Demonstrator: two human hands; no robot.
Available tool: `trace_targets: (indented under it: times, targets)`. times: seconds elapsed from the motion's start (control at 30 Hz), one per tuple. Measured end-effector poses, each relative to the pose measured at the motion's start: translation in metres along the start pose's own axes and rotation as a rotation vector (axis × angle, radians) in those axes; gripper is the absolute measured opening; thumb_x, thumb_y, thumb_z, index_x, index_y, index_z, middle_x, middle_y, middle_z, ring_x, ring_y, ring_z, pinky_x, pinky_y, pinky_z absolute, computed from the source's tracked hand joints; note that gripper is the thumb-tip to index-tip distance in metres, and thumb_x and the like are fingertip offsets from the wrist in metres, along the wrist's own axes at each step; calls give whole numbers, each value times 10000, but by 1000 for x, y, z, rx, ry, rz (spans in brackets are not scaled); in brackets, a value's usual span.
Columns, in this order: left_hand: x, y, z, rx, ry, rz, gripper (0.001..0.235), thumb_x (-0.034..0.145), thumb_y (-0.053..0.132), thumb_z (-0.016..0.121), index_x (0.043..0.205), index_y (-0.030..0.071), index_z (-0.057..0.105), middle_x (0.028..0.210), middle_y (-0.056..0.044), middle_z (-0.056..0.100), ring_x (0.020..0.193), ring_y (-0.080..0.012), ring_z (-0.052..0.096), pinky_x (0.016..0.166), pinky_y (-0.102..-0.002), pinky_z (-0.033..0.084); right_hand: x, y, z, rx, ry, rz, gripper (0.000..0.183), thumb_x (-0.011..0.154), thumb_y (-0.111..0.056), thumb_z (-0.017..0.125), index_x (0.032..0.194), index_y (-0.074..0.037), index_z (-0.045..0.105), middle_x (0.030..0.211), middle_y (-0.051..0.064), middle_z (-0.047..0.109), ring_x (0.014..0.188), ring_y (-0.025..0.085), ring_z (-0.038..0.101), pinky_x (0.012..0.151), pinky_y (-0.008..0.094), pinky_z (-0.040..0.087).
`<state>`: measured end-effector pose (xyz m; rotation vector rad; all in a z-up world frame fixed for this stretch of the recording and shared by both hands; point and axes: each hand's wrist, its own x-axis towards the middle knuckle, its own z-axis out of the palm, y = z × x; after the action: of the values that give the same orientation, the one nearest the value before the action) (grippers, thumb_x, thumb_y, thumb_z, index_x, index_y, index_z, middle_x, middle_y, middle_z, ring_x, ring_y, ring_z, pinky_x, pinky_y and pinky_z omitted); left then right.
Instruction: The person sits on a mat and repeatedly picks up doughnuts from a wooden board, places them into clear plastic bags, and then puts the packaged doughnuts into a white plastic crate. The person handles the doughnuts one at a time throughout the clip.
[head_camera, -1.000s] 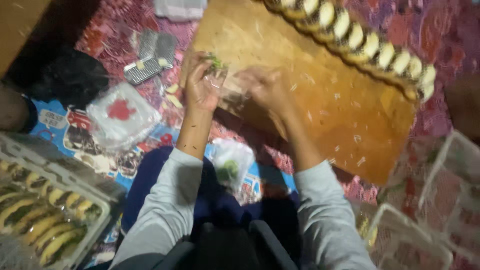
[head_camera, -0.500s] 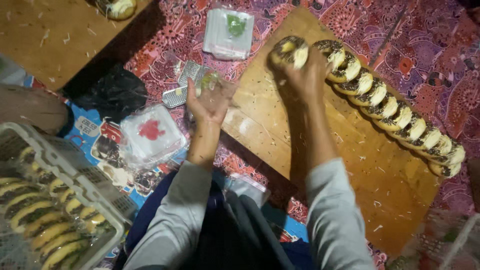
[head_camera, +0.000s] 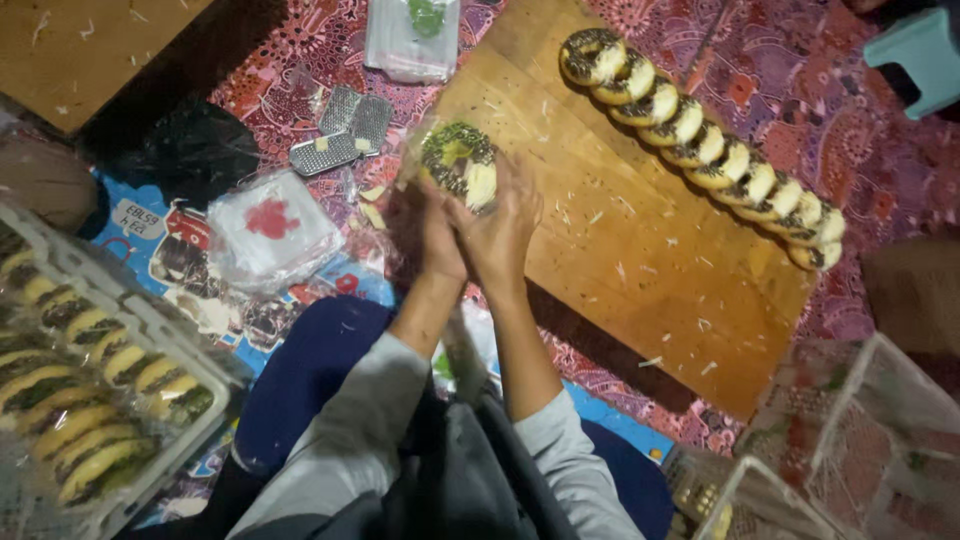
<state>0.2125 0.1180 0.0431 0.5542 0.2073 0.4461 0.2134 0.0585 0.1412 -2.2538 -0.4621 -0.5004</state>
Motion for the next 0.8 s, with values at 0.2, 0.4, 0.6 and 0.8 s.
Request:
trace_targets:
  times: [0.2, 0.4, 0.6, 0.8]
  targets:
    - [-87, 88, -17, 1351, -513, 856, 839, 940, 615, 606, 1517, 41, 404, 1591, -206, 346, 1548, -347, 165, 1241, -562, 24, -46, 19, -25, 385, -347, 385, 944, 824, -196, 860, 1617, -20, 379, 1280, 319, 664, 1006, 293, 587, 876, 437, 533]
    - [-154, 157, -36, 1398, -492, 723, 174, 962, 109, 737, 1132, 99, 774, 1208, -70, 745, 1215, -296, 709, 1243, -554, 334, -100, 11, -52, 877, -797, 306, 591, 993, -187, 702, 1505, -9, 467, 1291, 87, 687, 1091, 121, 702, 943, 302, 581]
    - [-207, 174, -91, 740, 10, 130, 134, 1054, 45, 610, 1109, -52, 685, 1098, -154, 758, 1026, -210, 747, 952, -346, 602, -143, -72, -52, 180, -606, -34, 206, 918, -267, 775, 957, -66, 786, 749, 140, 735, 633, 253, 722, 590, 353, 535]
    - [-200, 165, -147, 588, 154, 16, 171, 1048, 45, 599, 1126, -82, 682, 1025, -142, 762, 956, -195, 750, 889, -315, 608, -170, -112, -31, 163, -600, -220, 119, 931, -216, 771, 973, -107, 797, 822, 144, 723, 710, 339, 697, 628, 445, 546]
